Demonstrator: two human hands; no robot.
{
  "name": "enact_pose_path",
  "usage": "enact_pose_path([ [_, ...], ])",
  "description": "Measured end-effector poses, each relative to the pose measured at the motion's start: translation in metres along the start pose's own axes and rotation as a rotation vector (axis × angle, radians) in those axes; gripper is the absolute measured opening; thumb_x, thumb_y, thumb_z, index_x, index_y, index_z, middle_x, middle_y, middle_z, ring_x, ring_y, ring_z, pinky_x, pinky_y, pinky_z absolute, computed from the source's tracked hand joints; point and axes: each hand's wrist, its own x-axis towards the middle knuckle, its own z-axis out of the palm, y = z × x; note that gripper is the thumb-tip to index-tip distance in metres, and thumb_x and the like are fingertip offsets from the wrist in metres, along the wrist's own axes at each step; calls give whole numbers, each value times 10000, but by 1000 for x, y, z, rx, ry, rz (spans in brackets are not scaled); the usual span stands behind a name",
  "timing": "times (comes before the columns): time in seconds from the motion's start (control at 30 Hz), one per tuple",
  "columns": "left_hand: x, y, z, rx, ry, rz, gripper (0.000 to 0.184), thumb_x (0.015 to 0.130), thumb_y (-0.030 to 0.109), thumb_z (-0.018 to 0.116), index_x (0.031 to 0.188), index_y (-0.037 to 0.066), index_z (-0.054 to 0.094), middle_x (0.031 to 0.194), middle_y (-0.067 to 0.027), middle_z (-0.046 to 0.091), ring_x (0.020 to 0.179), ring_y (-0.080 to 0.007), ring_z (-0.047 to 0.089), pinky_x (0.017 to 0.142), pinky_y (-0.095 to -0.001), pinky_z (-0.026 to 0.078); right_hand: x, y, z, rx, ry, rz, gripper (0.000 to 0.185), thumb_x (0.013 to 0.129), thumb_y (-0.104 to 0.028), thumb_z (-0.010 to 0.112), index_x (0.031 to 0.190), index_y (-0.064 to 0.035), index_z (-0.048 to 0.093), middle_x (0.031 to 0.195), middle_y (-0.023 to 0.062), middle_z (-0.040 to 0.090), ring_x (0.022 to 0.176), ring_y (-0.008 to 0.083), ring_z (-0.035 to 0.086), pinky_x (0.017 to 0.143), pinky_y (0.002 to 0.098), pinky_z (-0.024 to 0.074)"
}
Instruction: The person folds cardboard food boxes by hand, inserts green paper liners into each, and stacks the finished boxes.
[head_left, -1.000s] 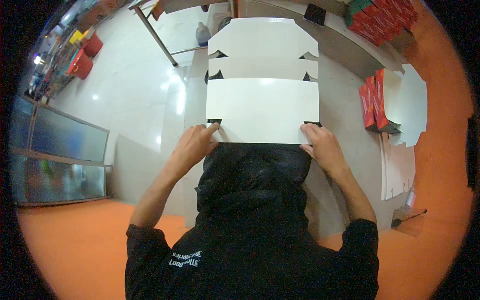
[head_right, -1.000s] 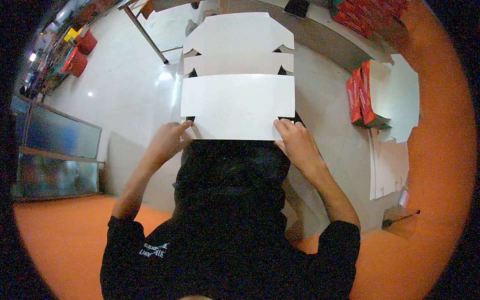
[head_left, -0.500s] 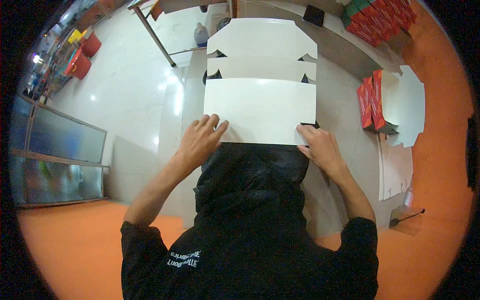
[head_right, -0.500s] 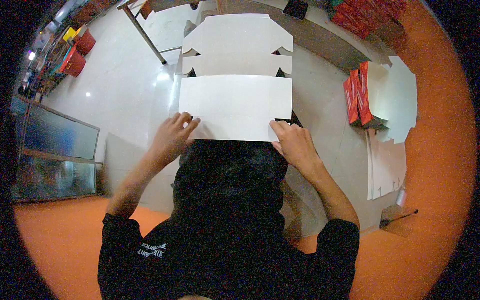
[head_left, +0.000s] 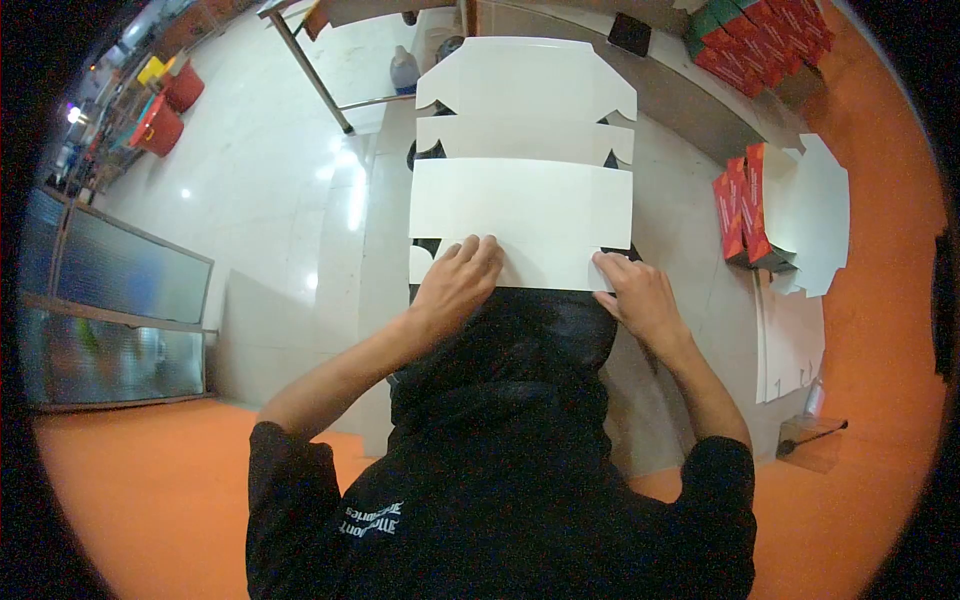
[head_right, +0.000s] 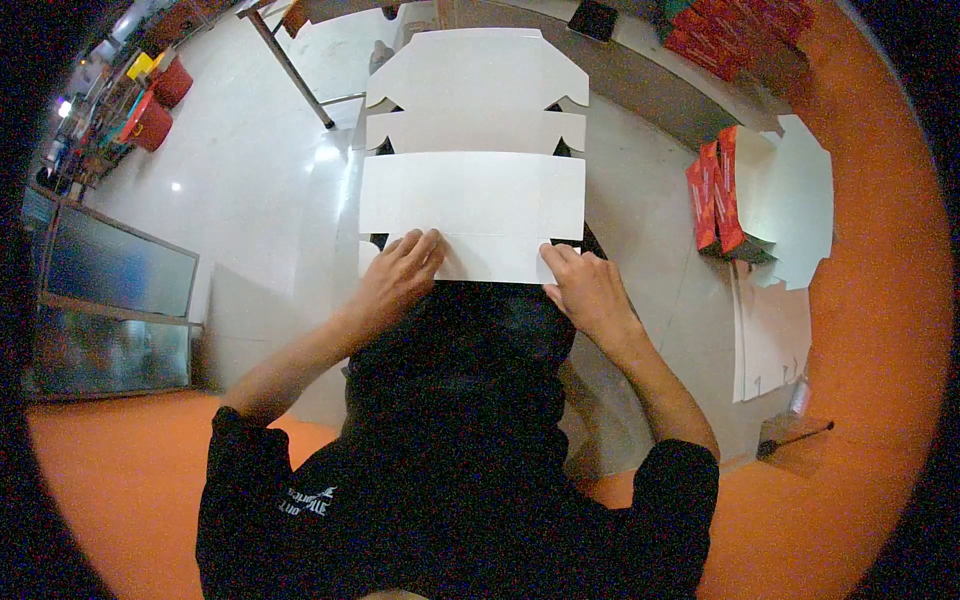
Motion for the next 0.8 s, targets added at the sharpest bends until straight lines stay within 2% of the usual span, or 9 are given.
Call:
enact_pose_path([
  [0.07,1,1,5,13,-43,-16,308,751,102,550,1019,-47,573,1036,-133,515,917,-229,521,804,-313,479,-1,-2,1,-33,-24,21,485,742,-187,706,1162,-55,501,1108,156,578,864,314,625,715,414,524],
  [0.13,1,1,1,-24,-120,-43,375,734,111,579,1072,-49,558,1116,-146,509,1009,-261,502,866,-339,467,-2,-8,0,-92,-55,55,492,740,-198,710,1160,-55,498,1118,160,564,850,314,627,703,409,528],
  [0.23,2,0,1,-62,-166,-69,393,723,106,597,1083,-45,559,1126,-154,520,1050,-280,501,890,-352,462,0,-27,-12,-84,-31,88,495,732,-226,717,1149,-59,508,1126,157,548,928,304,603,777,410,505],
  [0.37,9,0,-9,-202,-248,-136,360,723,91,609,1057,-38,571,1085,-153,534,1031,-292,519,889,-361,460,23,-45,2,-65,143,-235,531,684,-227,747,1123,-36,520,1113,159,518,1089,308,481,929,404,383],
  [0.5,14,-4,-19,-265,-279,-140,350,733,90,620,1057,-36,575,1073,-151,544,1014,-304,531,869,-384,468,46,-51,26,-118,149,-285,500,660,-129,730,1103,-14,527,1064,141,520,1033,292,503,876,398,416],
  [0.6,19,-9,-25,-314,-317,-147,259,773,92,604,1007,-18,609,1039,-161,584,955,-339,576,828,-415,486,51,-47,29,-100,248,-334,200,766,-60,541,960,-18,567,927,115,558,902,264,554,765,376,464],
  [0.67,33,-22,-34,-454,-402,-189,193,805,99,586,961,-2,635,1011,-172,614,900,-364,607,797,-435,497,58,-41,22,10,138,-308,239,755,-52,572,992,-22,562,936,145,583,896,311,573,762,404,474],
  [0.7,32,-35,-21,-500,-293,-103,168,855,138,542,908,29,658,915,-192,646,823,-387,626,779,-453,499,63,-37,18,65,83,-294,261,750,-48,587,1008,-24,559,941,159,595,893,335,583,761,418,478],
  [0.8,51,-59,-16,-497,-430,-118,203,873,184,521,916,41,659,862,-196,650,812,-378,623,769,-452,497,89,-22,4,192,-66,-307,196,779,-52,543,972,-28,573,883,200,615,830,376,596,732,446,478],
])
